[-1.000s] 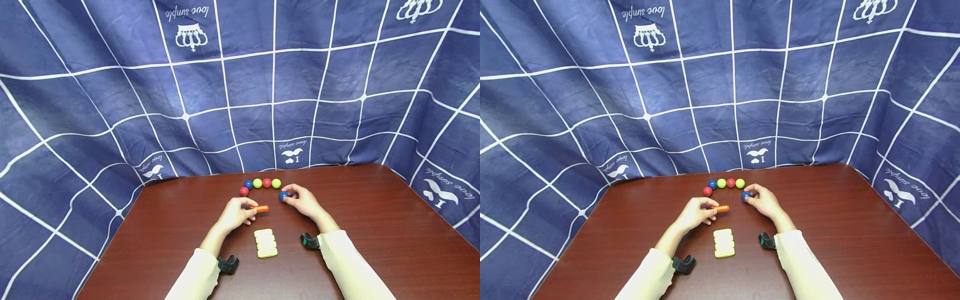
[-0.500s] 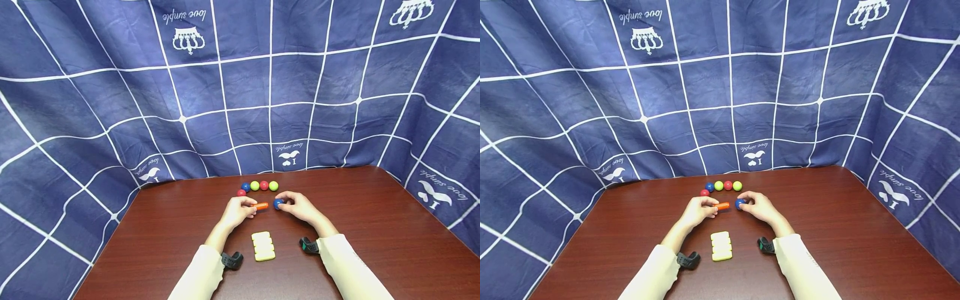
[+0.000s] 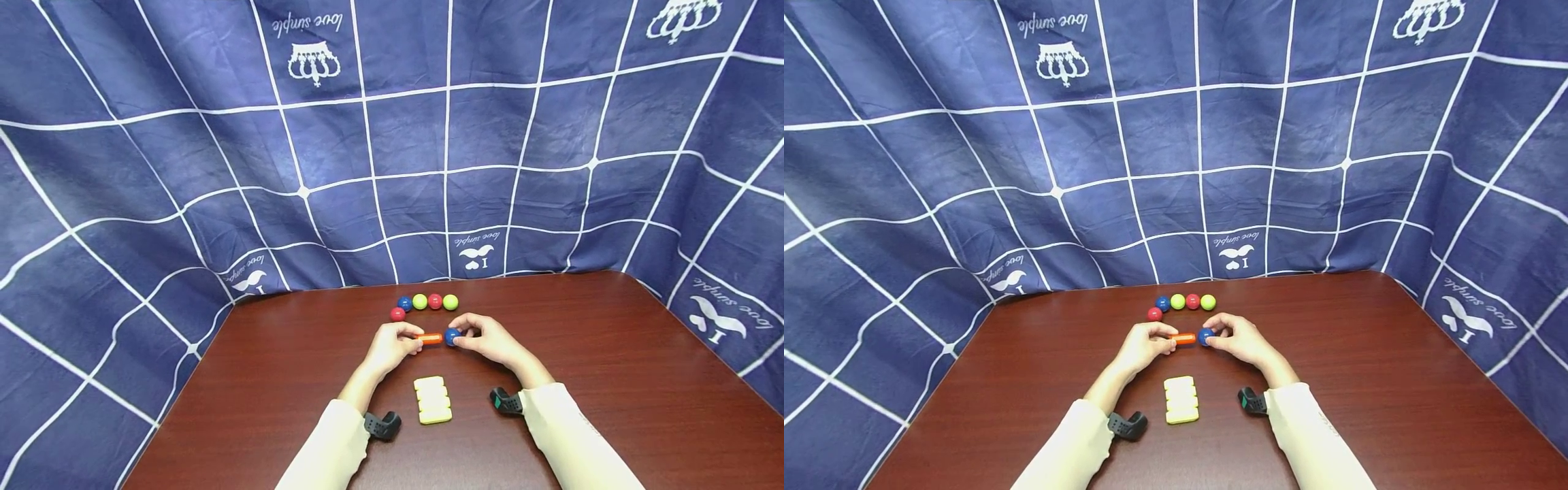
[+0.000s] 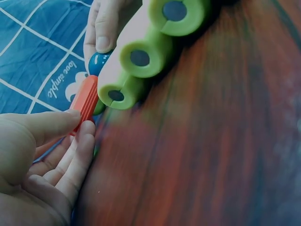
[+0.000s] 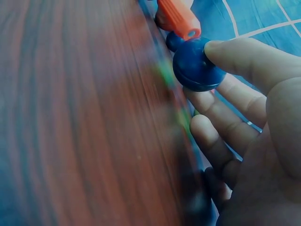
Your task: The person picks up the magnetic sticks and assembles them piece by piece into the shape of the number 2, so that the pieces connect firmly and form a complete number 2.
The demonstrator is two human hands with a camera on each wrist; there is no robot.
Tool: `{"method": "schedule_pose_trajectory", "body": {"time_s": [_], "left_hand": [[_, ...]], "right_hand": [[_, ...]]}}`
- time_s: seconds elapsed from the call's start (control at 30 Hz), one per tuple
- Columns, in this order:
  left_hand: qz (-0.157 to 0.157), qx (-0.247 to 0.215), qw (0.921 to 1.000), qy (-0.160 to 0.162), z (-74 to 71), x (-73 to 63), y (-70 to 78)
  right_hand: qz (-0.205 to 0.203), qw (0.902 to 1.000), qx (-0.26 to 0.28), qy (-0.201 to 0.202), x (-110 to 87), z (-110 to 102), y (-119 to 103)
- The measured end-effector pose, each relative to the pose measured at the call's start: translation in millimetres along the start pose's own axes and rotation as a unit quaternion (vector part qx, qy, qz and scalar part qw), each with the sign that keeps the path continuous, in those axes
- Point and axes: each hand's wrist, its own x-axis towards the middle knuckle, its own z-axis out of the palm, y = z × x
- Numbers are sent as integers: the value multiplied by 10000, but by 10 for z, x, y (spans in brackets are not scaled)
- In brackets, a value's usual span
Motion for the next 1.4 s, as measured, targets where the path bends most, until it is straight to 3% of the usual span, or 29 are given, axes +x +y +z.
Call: {"method": "schedule_pose_trajectory", "body": {"time_s": [0.23, 0.83, 1.0, 1.2, 1.3, 1.4], "left_hand": [[191, 116, 9998, 5, 23, 11, -4], [40, 285, 9995, 130, 12, -13, 18], [40, 104, 9998, 137, 14, -24, 19], [-121, -532, 9984, 160, -4, -1, 9], [-172, -766, 9963, 338, -29, 24, 19], [-90, -725, 9940, 816, -71, 46, 40]], "right_hand": [[33, 10000, 90, -8, 1, 7, 6], [-92, 9998, -112, -165, -5, 14, -5], [-63, 9997, -218, -124, -6, 27, 0], [-58, 9996, -252, -91, 1, 34, 24], [-77, 9998, -186, -72, 7, 29, 22], [-125, 9998, -160, -34, 16, 25, 27]]}}
